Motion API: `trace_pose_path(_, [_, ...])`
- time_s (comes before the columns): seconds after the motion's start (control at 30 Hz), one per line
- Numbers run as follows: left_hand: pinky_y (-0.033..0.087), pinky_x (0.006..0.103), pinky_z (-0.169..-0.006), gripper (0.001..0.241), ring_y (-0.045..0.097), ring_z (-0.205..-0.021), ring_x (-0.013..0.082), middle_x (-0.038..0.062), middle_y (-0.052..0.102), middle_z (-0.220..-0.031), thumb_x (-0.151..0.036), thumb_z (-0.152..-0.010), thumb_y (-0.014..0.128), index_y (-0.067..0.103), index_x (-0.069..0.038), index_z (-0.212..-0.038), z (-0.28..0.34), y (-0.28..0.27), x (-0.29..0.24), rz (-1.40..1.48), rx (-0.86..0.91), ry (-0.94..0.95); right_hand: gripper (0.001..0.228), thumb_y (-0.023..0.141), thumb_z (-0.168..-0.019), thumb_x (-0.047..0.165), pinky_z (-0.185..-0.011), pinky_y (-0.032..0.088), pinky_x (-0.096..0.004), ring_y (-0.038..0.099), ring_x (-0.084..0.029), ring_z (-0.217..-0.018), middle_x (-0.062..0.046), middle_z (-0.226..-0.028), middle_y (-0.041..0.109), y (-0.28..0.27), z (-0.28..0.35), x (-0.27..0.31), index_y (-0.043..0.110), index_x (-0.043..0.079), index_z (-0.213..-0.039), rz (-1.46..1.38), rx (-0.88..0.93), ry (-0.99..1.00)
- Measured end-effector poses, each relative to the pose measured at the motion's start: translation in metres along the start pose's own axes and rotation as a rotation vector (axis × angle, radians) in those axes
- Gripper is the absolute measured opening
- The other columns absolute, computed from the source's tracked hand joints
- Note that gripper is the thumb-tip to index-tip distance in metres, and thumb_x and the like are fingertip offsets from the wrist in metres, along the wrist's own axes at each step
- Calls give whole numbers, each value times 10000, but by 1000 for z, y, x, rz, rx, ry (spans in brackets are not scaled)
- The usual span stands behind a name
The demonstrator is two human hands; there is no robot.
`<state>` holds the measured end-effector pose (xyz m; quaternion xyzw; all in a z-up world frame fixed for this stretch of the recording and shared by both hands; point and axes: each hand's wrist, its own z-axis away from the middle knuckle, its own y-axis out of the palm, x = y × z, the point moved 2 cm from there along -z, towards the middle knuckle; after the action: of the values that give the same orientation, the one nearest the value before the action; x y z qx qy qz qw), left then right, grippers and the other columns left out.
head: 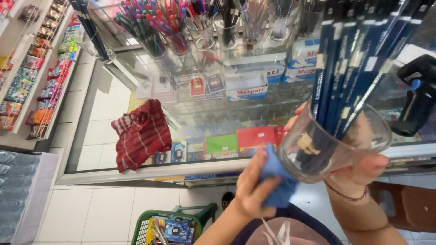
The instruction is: Cleaning and organizing pens, pencils, and brushes at a store counter.
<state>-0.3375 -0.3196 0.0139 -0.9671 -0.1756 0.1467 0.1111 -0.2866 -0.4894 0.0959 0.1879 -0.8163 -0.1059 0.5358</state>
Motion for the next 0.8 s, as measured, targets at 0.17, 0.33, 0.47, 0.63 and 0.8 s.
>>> trace_pose_path(0.17, [502, 333, -1073, 600, 644, -1208, 207, 109, 635, -1413, -306, -941, 664, 512, -114, -1489, -37, 18, -8, 1158, -400, -1206, 1080, 891, -777, 631, -1033, 605, -440, 642, -281, -1211, -180, -1343, 545, 17, 7, 16, 402, 39, -1536, 98, 175, -128])
trace_pose_path(0.33, [506, 398, -1008, 511, 627, -1187, 253, 152, 602, -1334, -263, -1052, 618, 465, 5, -1459, -5, 32, -13, 1602, -521, -1373, 964, 952, -795, 397, -1120, 481, -331, 546, -194, -1268, -102, -1362, 498, -5, 14, -4, 407, 70, -1521, 465, 199, -249])
trace_pose_path(0.47, [497, 439, -1002, 534, 615, -1178, 337, 255, 581, -1324, -187, -1101, 619, 437, 134, -1487, 3, 12, -25, 1422, -410, -1353, 984, 896, -837, 369, -1180, 510, -335, 565, -200, -1372, -91, -1478, 524, -28, 10, -7, 333, 90, -1594, 788, 58, -394])
trace_pose_path(0.63, [429, 454, -1143, 614, 514, -1342, 402, 321, 481, -1439, -278, -1071, 582, 318, 30, -1531, -65, -9, -41, 674, -293, -841, 965, 912, -854, 376, -1158, 496, -363, 545, -222, -1339, -90, -1448, 520, -29, 3, -2, 358, 34, -1566, 472, 133, -298])
trace_pose_path(0.8, [351, 485, -1233, 594, 399, -1464, 474, 362, 332, -1525, -413, -1120, 502, 378, -29, -1556, -70, 16, -39, 117, -246, -364, 913, 825, -831, 493, -1233, 469, -416, 583, -306, -1365, -184, -1426, 591, -44, 34, -49, 483, -19, -1504, 317, 170, -107])
